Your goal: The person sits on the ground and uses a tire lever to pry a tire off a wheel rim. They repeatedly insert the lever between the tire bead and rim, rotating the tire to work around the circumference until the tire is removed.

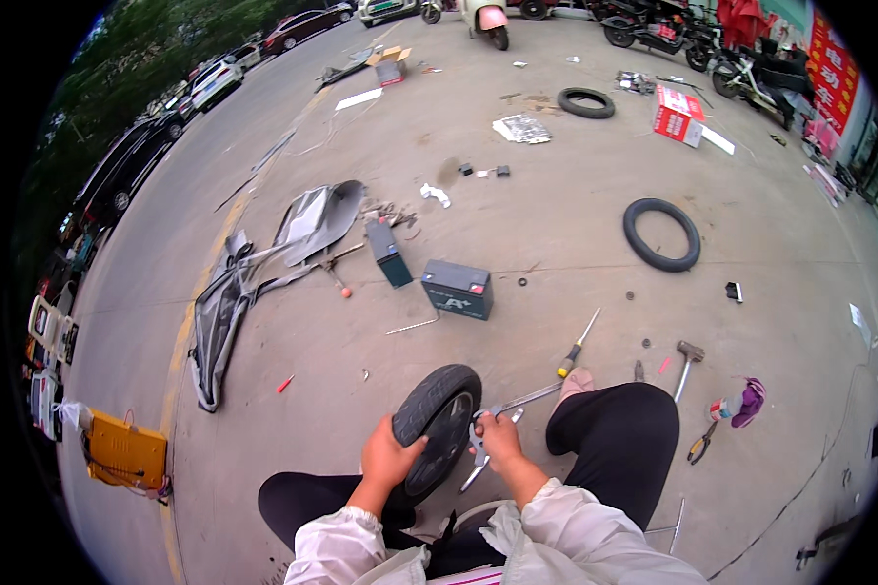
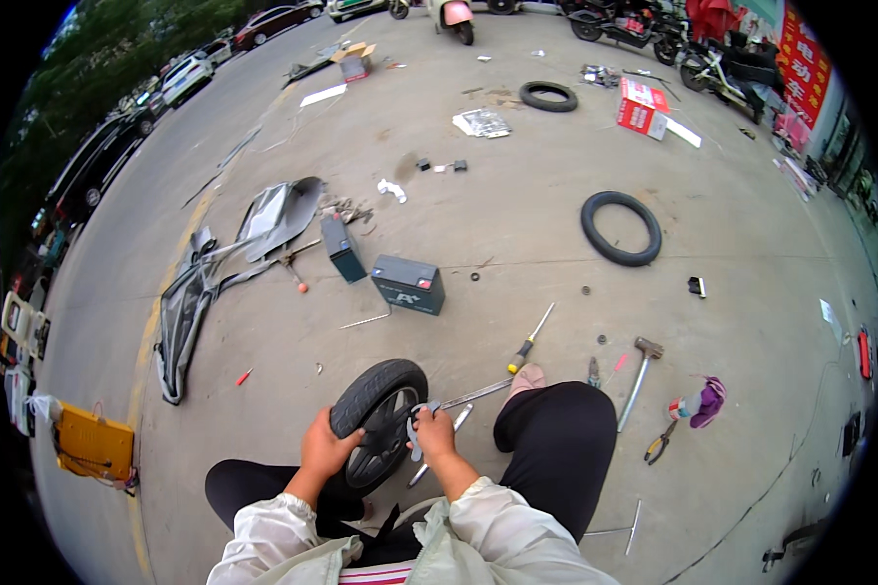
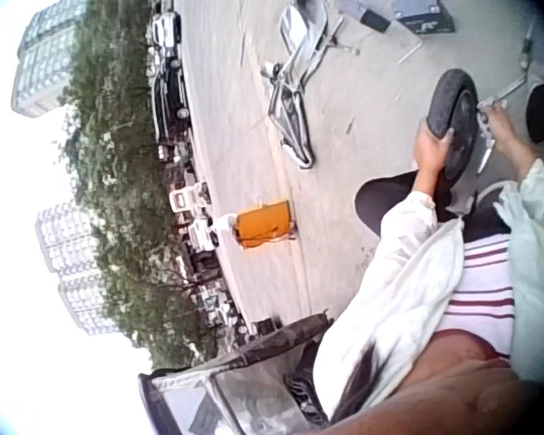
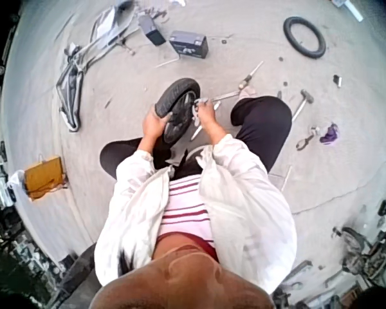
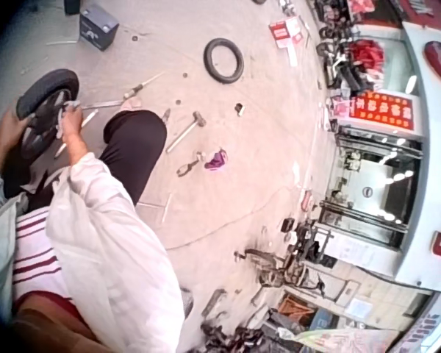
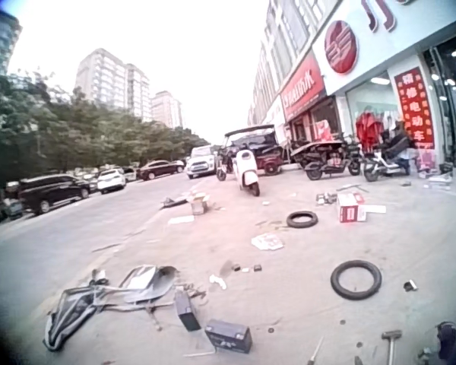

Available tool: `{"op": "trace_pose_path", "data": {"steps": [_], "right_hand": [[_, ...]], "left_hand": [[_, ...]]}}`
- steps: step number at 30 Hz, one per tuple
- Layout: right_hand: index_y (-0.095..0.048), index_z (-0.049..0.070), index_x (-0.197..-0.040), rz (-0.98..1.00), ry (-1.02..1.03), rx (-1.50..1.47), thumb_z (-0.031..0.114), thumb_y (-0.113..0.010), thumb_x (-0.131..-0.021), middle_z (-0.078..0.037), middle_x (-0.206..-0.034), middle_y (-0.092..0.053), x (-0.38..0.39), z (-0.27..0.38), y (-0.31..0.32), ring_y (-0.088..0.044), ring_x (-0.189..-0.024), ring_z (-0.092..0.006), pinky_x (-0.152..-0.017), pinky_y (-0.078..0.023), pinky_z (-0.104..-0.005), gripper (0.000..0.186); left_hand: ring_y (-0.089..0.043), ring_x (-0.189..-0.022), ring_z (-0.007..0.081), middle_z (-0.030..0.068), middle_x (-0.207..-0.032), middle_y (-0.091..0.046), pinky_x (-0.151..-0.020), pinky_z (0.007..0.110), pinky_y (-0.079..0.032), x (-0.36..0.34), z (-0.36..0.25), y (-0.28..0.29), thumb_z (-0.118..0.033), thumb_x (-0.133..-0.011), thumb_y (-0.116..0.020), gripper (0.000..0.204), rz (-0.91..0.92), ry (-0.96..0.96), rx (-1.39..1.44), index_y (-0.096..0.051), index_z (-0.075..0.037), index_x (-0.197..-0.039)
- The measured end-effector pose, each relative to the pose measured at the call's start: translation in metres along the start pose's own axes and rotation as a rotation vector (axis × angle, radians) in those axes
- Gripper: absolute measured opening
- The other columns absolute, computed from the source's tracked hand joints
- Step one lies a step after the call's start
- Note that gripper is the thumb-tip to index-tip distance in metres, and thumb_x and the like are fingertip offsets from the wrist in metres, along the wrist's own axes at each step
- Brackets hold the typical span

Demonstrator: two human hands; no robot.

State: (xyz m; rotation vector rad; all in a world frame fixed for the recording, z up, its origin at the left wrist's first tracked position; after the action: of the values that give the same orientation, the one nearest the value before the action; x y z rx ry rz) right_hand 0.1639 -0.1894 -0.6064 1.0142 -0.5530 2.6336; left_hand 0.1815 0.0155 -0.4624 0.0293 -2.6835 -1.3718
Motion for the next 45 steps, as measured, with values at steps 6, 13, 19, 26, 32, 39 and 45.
{"op": "trace_pose_path", "data": {"steps": [6, 13, 19, 26, 32, 39, 45], "right_hand": [[-0.053, 0.004, -0.101, -0.037, -0.058, 0.03, 0.021, -0.051, -0.1, -0.008, -0.083, -0.058, -0.001, -0.013, 0.006, -0.061, -0.064, -0.0213, -0.05, -0.053, -0.0356, 0.018], [-0.057, -0.001, -0.108, -0.066, -0.24, 0.143, 0.014, -0.051, -0.096, -0.014, -0.085, -0.064, -0.012, -0.056, 0.018, -0.068, -0.065, -0.0264, -0.048, -0.055, -0.0378, 0.02], [-0.06, -0.003, -0.105, -0.301, -0.351, 0.108, 0.008, -0.055, -0.091, -0.018, -0.085, -0.069, -0.038, -0.095, 0.071, -0.069, -0.061, -0.0285, -0.046, -0.055, -0.0391, 0.018], [-0.058, -0.005, -0.111, -0.387, -0.249, 0.069, 0.0, -0.057, -0.087, -0.021, -0.088, -0.068, -0.044, -0.088, 0.075, -0.07, -0.063, -0.0295, -0.05, -0.058, -0.0368, 0.025], [-0.053, -0.007, -0.112, -0.229, -0.166, -0.084, 0.003, -0.053, -0.091, -0.02, -0.088, -0.065, -0.05, -0.09, 0.063, -0.071, -0.075, -0.029, -0.055, -0.061, -0.0377, 0.023], [-0.059, -0.002, -0.106, -0.063, -0.135, 0.292, 0.013, -0.056, -0.093, -0.014, -0.085, -0.066, -0.062, -0.09, 0.057, -0.066, -0.067, -0.0219, -0.052, -0.056, -0.0333, 0.02], [-0.061, 0.001, -0.102, 0.057, -0.087, 0.277, 0.018, -0.055, -0.095, -0.01, -0.082, -0.067, -0.037, -0.076, 0.036, -0.066, -0.066, -0.0202, -0.052, -0.054, -0.033, 0.02]], "left_hand": [[-0.063, -0.107, 0.0394, 0.0229, -0.116, -0.064, -0.091, 0.043, -0.05, 0.03, -0.014, -0.004, -0.033, -0.073, -0.079, 0.069, -0.129, -0.101, 0.016, -0.053, -0.004, -0.13], [-0.063, -0.107, 0.036, 0.0232, -0.114, -0.065, -0.093, 0.04, -0.048, 0.04, 0.012, -0.022, -0.037, -0.08, -0.074, 0.059, -0.058, -0.026, 0.276, -0.058, 0.001, -0.122], [-0.065, -0.102, 0.0349, 0.0259, -0.108, -0.067, -0.09, 0.039, -0.049, 0.044, 0.014, -0.044, -0.045, -0.08, -0.073, 0.067, 0.066, 0.119, 0.275, -0.059, 0.006, -0.12], [-0.068, -0.089, 0.0264, 0.0193, -0.096, -0.071, -0.082, 0.036, -0.051, 0.053, 0.015, -0.05, -0.044, -0.081, -0.074, 0.062, 0.138, 0.199, 0.489, -0.063, 0.008, -0.111], [-0.067, -0.084, 0.0228, 0.0131, -0.097, -0.069, -0.08, 0.033, -0.052, 0.051, 0.036, -0.077, -0.037, -0.086, -0.073, 0.053, 0.327, 0.34, 0.829, -0.062, 0.006, -0.115], [-0.067, -0.084, 0.0231, 0.0136, -0.099, -0.069, -0.078, 0.036, -0.054, 0.061, 0.02, -0.091, -0.038, -0.086, -0.073, 0.055, 0.505, 0.422, 0.902, -0.06, 0.005, -0.119], [-0.066, -0.084, 0.0214, 0.0112, -0.097, -0.069, -0.078, 0.035, -0.053, 0.061, 0.036, -0.096, -0.042, -0.084, -0.075, 0.056, 0.534, 0.458, 0.857, -0.063, 0.003, -0.114]]}}
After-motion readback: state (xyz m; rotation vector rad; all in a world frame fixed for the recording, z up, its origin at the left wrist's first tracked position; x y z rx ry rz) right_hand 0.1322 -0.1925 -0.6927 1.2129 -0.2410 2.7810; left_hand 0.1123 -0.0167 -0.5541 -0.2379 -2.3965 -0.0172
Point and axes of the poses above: each hand's wrist, its own x-axis away from the middle knuckle, its own y-axis out of the back of the hand, z = x × y, the point moved 8 cm from there along -x, towards the middle knuckle
